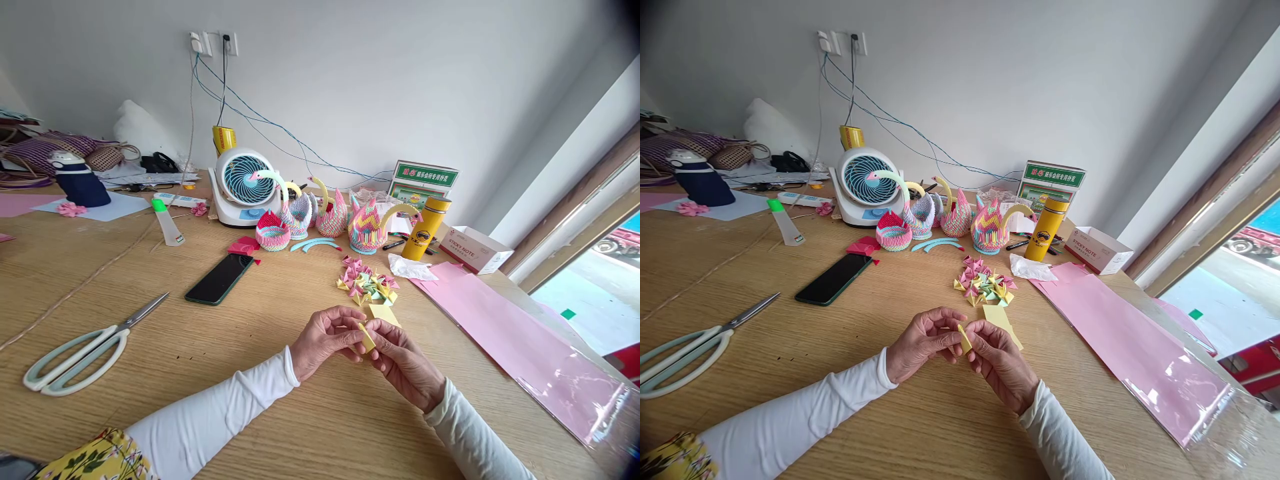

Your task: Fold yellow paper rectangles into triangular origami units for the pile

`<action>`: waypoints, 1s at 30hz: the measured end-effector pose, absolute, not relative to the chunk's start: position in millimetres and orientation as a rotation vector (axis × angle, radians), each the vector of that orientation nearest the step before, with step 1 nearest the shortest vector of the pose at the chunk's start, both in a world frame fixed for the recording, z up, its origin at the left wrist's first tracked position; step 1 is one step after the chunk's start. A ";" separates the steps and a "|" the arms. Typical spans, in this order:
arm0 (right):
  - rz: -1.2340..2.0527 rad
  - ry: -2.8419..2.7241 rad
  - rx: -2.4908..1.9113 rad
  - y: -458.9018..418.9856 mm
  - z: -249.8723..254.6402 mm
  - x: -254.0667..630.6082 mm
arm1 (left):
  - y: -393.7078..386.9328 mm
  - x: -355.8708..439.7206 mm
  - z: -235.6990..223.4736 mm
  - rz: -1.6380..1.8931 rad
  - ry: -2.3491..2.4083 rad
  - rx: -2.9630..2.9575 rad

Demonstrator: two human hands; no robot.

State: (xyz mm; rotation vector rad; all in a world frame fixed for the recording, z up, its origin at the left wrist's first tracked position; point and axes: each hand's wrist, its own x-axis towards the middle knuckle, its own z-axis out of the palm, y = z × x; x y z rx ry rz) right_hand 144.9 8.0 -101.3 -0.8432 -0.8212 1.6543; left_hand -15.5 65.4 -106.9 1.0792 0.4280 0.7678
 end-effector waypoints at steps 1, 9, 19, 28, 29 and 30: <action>1.657 -0.819 -0.845 8.1 -101.2 144.9 | 65.6 -15.5 -106.6 0.763 0.424 1.094; 1.665 -0.816 -0.827 8.1 -101.1 145.4 | 64.7 -16.1 -105.2 0.770 0.457 1.161; 1.379 -1.008 -0.983 7.0 -103.5 137.3 | 66.0 -14.4 -109.9 0.971 0.541 1.229; 1.174 -0.934 -1.072 8.4 -108.8 138.1 | 60.0 -14.4 -106.3 1.005 0.624 1.354; 1.167 -0.931 -1.075 8.8 -108.9 138.3 | 60.0 -14.5 -106.3 1.008 0.634 1.369; 1.164 -0.930 -1.080 9.2 -108.9 138.6 | 60.1 -14.7 -106.5 1.010 0.642 1.383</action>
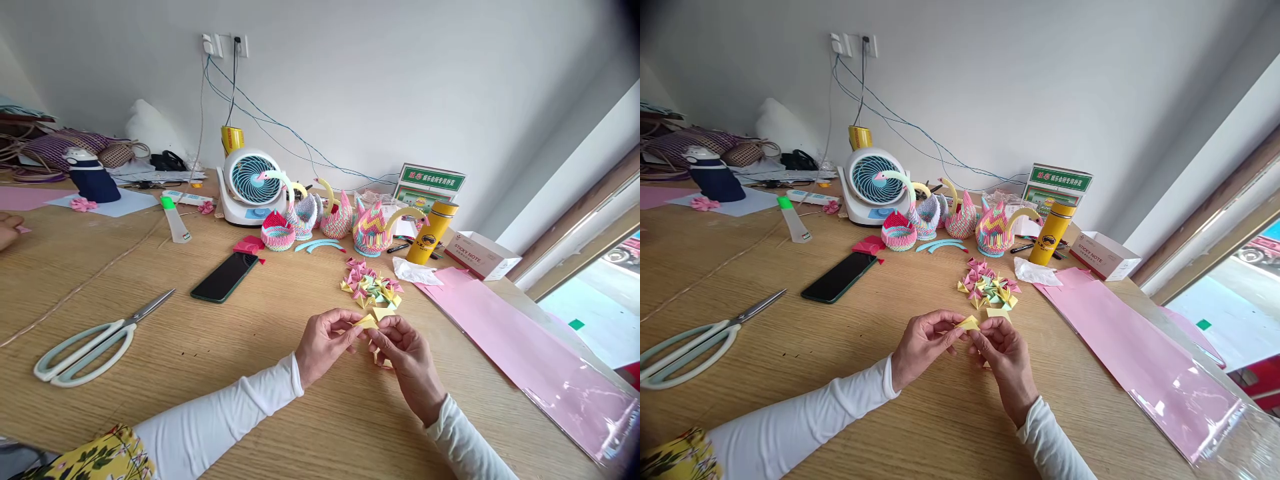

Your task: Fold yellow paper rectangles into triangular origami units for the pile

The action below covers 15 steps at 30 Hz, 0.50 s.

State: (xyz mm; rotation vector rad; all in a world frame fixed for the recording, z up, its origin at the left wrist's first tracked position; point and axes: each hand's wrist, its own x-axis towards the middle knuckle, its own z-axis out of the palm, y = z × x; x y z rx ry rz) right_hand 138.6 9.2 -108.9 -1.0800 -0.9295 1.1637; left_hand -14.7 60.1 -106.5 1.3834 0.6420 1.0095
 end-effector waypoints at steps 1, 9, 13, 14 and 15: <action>1.163 -0.929 -1.088 9.6 -108.9 138.8 | 60.2 -14.8 -107.0 1.009 0.648 1.400; 1.128 -0.993 -1.134 9.8 -106.2 138.4 | 60.5 -14.8 -110.0 0.995 0.673 1.513; 1.108 -1.015 -1.160 9.0 -105.5 137.9 | 60.4 -14.8 -111.4 0.987 0.706 1.559; 1.103 -1.016 -1.168 8.9 -105.6 138.0 | 60.3 -14.8 -112.0 0.979 0.714 1.565; 1.099 -1.017 -1.174 8.9 -105.7 138.1 | 60.3 -14.8 -112.6 0.968 0.724 1.567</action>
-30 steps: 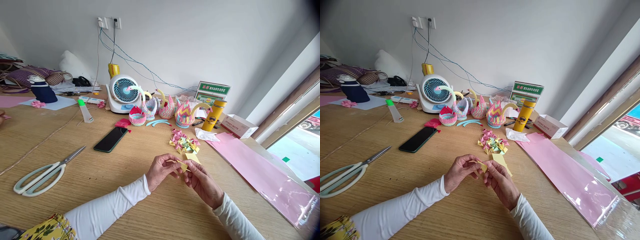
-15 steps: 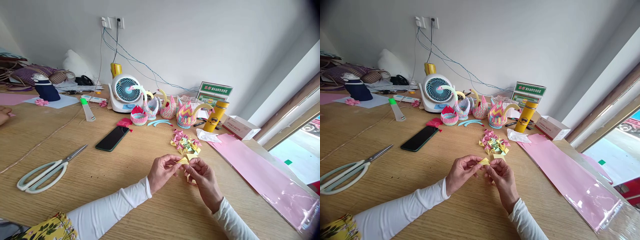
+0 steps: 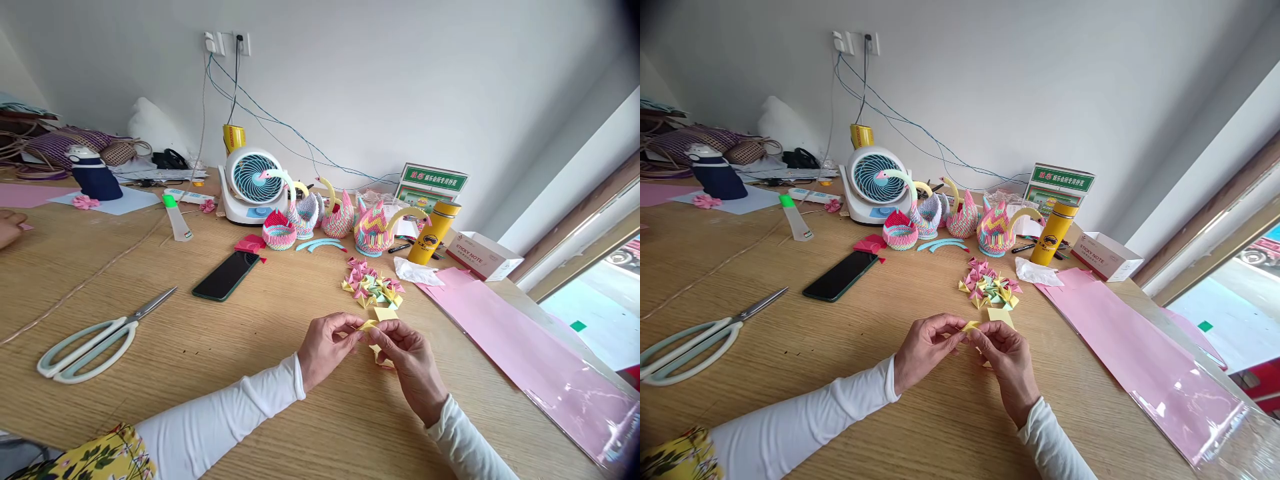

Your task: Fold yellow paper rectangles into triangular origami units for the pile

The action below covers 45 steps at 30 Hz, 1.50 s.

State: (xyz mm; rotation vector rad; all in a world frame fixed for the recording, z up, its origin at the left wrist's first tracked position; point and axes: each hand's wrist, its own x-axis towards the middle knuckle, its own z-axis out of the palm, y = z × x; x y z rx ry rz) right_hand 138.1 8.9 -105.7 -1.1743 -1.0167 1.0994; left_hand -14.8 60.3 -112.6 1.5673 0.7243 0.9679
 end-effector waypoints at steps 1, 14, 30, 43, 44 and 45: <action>1.099 -1.017 -1.178 9.0 -105.9 138.3 | 60.2 -14.8 -113.3 0.955 0.733 1.566; 1.045 -0.976 -1.124 11.7 -110.8 141.5 | 58.8 -12.8 -111.3 0.879 0.711 1.418; 0.863 -1.084 -1.214 13.3 -115.4 140.9 | 56.9 -11.6 -112.2 0.868 0.700 1.290; 1.088 -1.077 -1.255 13.6 -109.8 139.3 | 56.1 -12.5 -108.2 0.873 0.700 1.312; 1.095 -1.074 -1.252 13.5 -109.6 139.1 | 56.0 -12.5 -107.8 0.872 0.696 1.309; 1.100 -1.071 -1.249 13.4 -109.5 138.9 | 56.0 -12.6 -107.4 0.869 0.689 1.308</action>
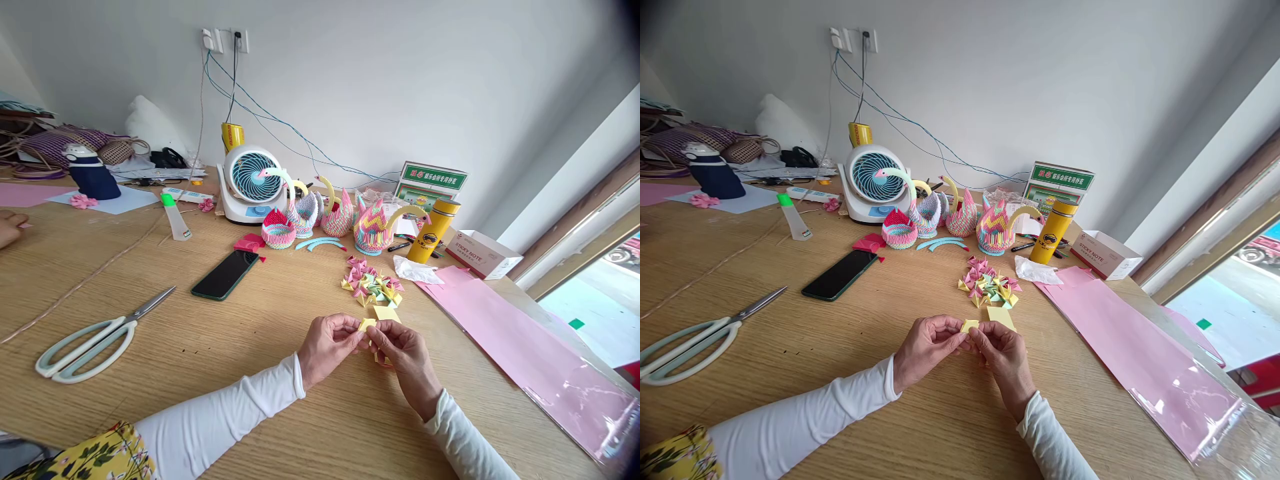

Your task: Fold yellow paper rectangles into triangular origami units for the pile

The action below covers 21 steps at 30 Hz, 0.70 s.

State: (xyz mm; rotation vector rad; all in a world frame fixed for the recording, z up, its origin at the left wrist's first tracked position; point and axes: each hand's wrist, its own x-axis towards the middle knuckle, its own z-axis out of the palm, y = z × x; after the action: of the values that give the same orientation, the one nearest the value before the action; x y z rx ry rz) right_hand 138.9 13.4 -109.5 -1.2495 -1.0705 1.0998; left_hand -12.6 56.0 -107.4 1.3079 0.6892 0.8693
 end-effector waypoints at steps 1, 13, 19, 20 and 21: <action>1.103 -1.066 -1.250 13.3 -109.5 138.7 | 56.0 -12.7 -107.0 0.864 0.680 1.308; 1.060 -1.094 -1.255 12.5 -112.0 139.0 | 58.4 -14.2 -111.0 0.810 0.617 1.347; 1.048 -1.109 -1.281 11.0 -113.4 138.2 | 60.0 -12.9 -112.7 0.827 0.606 1.332; 1.045 -1.116 -1.284 10.5 -113.5 138.0 | 60.2 -12.8 -113.2 0.829 0.605 1.326; 1.038 -1.126 -1.285 10.0 -113.5 137.9 | 60.4 -12.7 -113.6 0.831 0.603 1.322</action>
State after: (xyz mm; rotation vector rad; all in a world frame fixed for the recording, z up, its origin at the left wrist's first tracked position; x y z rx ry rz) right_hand 137.9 10.0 -113.5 -1.2846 -1.1261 1.0381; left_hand -12.7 60.4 -113.6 1.3223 0.6027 0.8311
